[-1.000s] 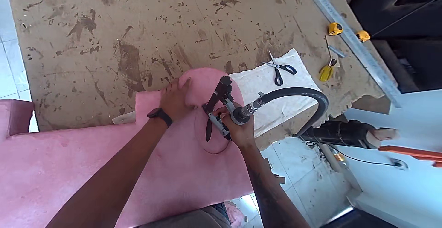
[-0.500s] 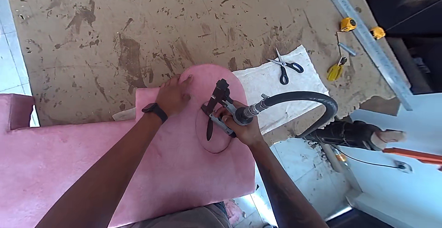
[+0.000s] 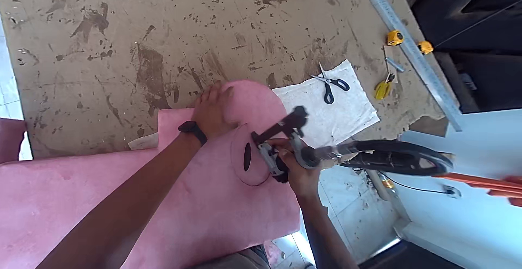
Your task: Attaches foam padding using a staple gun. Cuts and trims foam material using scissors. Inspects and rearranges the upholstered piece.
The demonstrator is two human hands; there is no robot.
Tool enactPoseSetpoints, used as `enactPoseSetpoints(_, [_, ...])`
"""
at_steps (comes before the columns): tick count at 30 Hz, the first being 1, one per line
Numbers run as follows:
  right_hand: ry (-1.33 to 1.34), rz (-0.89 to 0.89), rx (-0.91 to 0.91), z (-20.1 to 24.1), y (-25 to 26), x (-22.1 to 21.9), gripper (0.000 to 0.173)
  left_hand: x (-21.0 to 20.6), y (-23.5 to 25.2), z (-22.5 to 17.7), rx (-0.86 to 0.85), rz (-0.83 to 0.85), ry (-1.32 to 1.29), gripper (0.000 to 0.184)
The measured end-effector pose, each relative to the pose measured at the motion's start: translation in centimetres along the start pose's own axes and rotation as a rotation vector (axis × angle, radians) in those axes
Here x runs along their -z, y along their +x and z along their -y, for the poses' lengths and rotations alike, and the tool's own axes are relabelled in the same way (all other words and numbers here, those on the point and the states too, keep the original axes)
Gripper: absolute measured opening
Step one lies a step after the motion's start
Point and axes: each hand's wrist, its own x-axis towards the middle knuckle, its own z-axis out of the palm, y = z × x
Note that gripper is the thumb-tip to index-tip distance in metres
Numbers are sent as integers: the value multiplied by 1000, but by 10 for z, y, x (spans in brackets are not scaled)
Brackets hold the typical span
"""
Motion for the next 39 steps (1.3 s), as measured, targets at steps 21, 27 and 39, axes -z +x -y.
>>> enactPoseSetpoints(21, [-218,-903,-212,20,10,-120,11,-12,71,-32,-329,161,92,122])
enactPoseSetpoints(27, [-224,-968,-140,15,25,-139,14,-12,71,-29,-342,171,51,117])
enactPoseSetpoints(39, [-234,-925,-133,18,22,-149,17,-11,69,-26,-363,173,15,114])
